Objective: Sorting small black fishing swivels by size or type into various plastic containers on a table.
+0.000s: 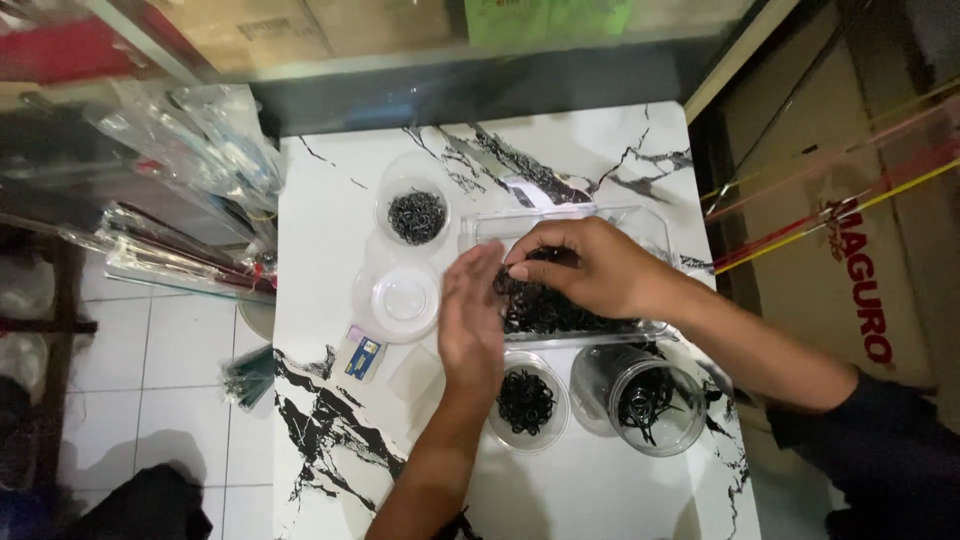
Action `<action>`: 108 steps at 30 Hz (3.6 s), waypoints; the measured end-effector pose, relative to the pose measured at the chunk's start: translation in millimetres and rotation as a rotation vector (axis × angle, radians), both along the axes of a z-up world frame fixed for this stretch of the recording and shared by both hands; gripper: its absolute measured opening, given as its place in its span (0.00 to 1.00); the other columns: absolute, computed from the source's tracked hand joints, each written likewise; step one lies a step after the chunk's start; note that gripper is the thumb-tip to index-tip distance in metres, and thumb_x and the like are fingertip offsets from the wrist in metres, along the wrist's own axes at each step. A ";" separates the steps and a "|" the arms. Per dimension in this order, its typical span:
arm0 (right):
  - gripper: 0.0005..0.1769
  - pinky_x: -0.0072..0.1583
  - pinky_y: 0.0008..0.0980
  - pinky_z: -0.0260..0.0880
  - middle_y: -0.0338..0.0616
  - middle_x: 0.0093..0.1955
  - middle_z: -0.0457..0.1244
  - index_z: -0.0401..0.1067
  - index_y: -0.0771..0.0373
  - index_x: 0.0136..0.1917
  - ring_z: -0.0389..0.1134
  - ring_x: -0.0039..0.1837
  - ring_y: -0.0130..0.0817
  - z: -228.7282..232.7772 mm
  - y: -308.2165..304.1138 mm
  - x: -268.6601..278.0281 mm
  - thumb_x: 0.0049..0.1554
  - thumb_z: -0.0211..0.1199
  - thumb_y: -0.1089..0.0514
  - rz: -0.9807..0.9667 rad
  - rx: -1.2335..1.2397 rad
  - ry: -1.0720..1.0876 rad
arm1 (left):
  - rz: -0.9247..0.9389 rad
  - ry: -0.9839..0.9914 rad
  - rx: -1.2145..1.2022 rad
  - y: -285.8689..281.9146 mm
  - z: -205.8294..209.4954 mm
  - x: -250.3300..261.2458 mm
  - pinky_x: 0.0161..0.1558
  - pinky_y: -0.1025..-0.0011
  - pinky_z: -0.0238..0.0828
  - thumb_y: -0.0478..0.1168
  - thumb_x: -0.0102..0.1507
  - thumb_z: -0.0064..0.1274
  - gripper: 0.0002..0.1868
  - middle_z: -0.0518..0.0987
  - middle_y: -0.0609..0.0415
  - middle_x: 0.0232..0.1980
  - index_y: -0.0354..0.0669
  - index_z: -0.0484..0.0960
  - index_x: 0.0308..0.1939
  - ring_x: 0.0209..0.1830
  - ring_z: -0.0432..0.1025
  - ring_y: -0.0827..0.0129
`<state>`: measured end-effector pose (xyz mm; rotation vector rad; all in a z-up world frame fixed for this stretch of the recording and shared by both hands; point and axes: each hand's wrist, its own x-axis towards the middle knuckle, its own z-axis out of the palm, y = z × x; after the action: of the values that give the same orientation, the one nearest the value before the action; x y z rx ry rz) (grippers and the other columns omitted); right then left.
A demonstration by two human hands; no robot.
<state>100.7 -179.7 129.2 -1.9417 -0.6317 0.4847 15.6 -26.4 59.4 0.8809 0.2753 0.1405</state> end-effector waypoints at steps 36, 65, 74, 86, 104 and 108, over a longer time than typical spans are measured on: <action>0.10 0.54 0.39 0.77 0.48 0.48 0.73 0.80 0.62 0.57 0.75 0.51 0.38 24.5 3.8 -24.1 0.62 0.63 0.64 -0.061 0.118 -0.136 | 0.009 0.298 -0.820 2.2 -16.7 -3.8 0.56 0.62 0.79 0.44 0.71 0.46 0.15 0.83 0.47 0.49 0.38 0.80 0.52 0.49 0.77 0.60; 0.22 0.62 0.55 0.73 0.59 0.67 0.62 0.75 0.65 0.62 0.66 0.68 0.63 -72.2 34.8 0.1 0.59 0.63 0.50 0.525 -0.447 -0.091 | 0.152 0.321 -0.782 42.0 -22.0 -21.5 0.76 0.55 0.65 0.44 0.72 0.43 0.24 0.74 0.35 0.67 0.28 0.71 0.66 0.65 0.72 0.53; 0.21 0.58 0.54 0.76 0.56 0.56 0.66 0.76 0.65 0.56 0.70 0.60 0.59 -104.3 37.4 6.2 0.55 0.68 0.49 0.531 -0.518 -0.037 | 0.141 0.315 -0.754 41.8 -27.5 -19.8 0.77 0.54 0.62 0.44 0.71 0.43 0.24 0.73 0.33 0.69 0.27 0.72 0.64 0.68 0.70 0.51; 0.14 0.54 0.54 0.74 0.56 0.46 0.72 0.79 0.62 0.49 0.75 0.52 0.59 -78.1 45.8 7.9 0.59 0.61 0.50 0.475 -0.572 0.201 | 0.133 0.281 -0.717 43.9 -33.0 -17.3 0.79 0.53 0.59 0.45 0.71 0.42 0.24 0.71 0.32 0.71 0.27 0.72 0.64 0.71 0.67 0.50; 0.09 0.51 0.36 0.71 0.44 0.36 0.72 0.83 0.62 0.49 0.67 0.43 0.33 -17.5 5.8 1.3 0.56 0.71 0.57 -0.062 -0.182 0.225 | 0.208 0.247 -0.698 28.9 -0.9 -14.1 0.79 0.53 0.59 0.45 0.71 0.39 0.26 0.71 0.34 0.71 0.26 0.70 0.66 0.72 0.67 0.50; 0.09 0.48 0.28 0.71 0.41 0.35 0.72 0.83 0.63 0.50 0.68 0.40 0.27 11.7 -6.7 -13.4 0.56 0.73 0.60 -0.178 -0.063 0.210 | 0.173 0.241 -0.767 15.7 2.2 -10.1 0.75 0.52 0.65 0.44 0.71 0.38 0.24 0.74 0.35 0.68 0.28 0.74 0.63 0.68 0.71 0.50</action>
<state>87.3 -186.4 140.9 -1.9530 -0.3100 0.5917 5.5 -10.7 61.7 0.1079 0.5830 0.0774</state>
